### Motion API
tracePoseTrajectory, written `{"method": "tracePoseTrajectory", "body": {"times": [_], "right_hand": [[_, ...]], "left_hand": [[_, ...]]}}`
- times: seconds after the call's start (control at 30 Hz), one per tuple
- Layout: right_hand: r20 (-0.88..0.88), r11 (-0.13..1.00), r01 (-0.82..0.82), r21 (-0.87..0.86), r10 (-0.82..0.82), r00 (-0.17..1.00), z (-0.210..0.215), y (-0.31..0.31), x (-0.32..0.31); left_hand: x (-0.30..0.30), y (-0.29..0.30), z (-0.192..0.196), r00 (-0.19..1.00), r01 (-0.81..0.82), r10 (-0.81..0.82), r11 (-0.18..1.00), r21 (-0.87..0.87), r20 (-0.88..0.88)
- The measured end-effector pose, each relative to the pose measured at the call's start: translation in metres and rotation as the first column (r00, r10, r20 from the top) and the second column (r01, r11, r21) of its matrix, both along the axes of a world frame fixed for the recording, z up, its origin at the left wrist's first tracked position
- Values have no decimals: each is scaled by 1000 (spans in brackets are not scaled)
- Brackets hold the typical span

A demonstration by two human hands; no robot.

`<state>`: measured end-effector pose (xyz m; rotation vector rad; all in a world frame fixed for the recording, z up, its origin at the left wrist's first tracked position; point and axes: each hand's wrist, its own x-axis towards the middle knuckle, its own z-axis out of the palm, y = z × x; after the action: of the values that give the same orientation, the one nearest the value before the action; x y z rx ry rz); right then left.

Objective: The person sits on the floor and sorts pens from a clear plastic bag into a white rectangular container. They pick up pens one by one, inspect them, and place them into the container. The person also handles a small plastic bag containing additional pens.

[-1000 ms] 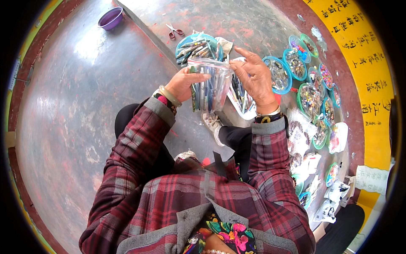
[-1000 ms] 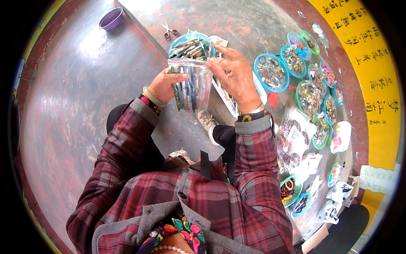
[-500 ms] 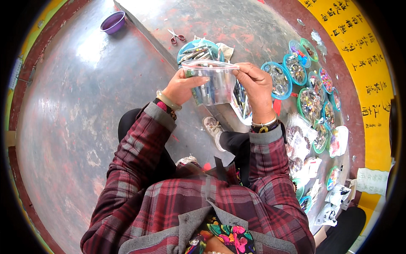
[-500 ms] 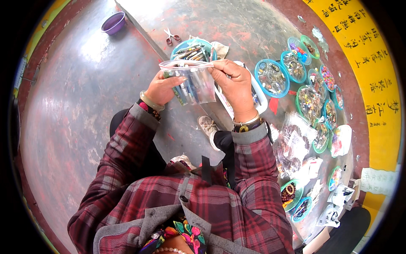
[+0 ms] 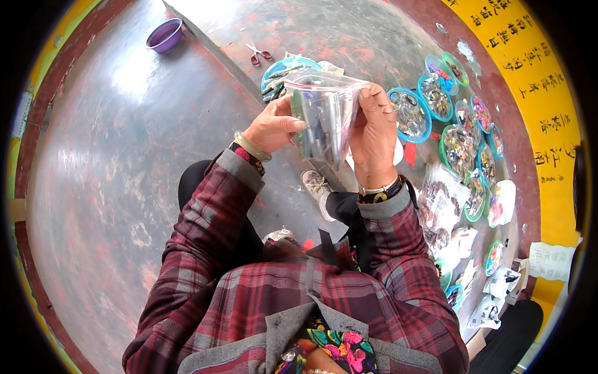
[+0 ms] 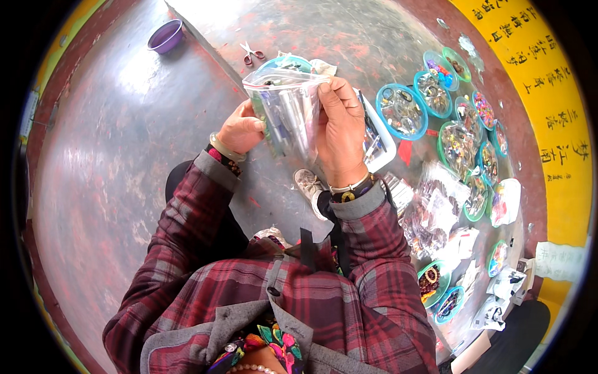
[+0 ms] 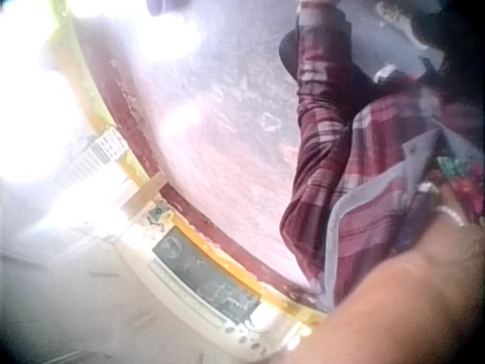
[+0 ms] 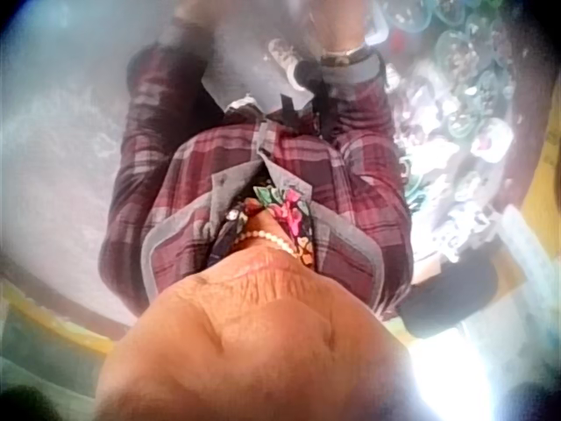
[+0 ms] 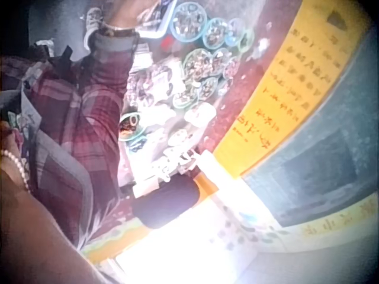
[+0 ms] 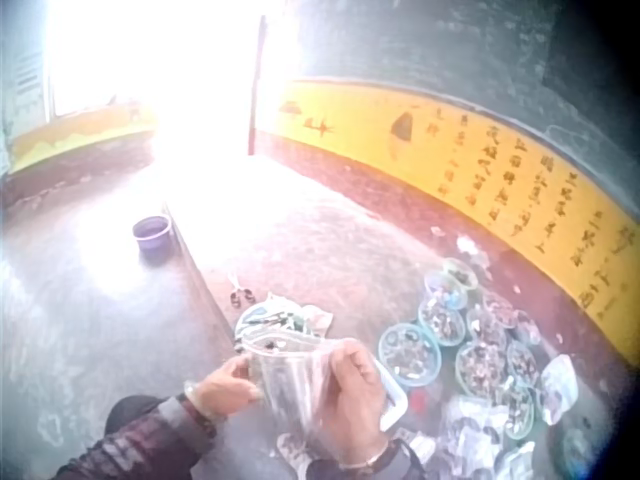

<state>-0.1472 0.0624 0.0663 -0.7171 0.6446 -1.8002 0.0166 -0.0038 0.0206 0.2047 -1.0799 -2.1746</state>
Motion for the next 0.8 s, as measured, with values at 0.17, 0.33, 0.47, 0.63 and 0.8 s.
{"method": "tracePoseTrajectory", "body": {"times": [0.17, 0.33, 0.47, 0.63, 0.8], "right_hand": [[24, 1000, -27, 0, 27, 999, -12, -5, 4], [67, 1000, 9, 24, -11, 998, -16, -7, 5], [79, 998, 23, 53, -27, 996, -16, -4, 4], [-153, 996, 85, 3, -84, 985, -20, -3, 4], [-178, 997, 67, 45, -58, 982, -14, 4, 8]], "left_hand": [[-10, 7, 3, 995, -58, 61, 998, -37, 74], [-19, 9, -2, 979, -136, 147, 987, -89, 139], [-15, 7, -3, 951, -224, 227, 974, -41, 210], [-4, 8, 9, 965, -229, 228, 973, -9, 128], [-5, 8, 3, 982, -170, 169, 985, 7, 85]]}}
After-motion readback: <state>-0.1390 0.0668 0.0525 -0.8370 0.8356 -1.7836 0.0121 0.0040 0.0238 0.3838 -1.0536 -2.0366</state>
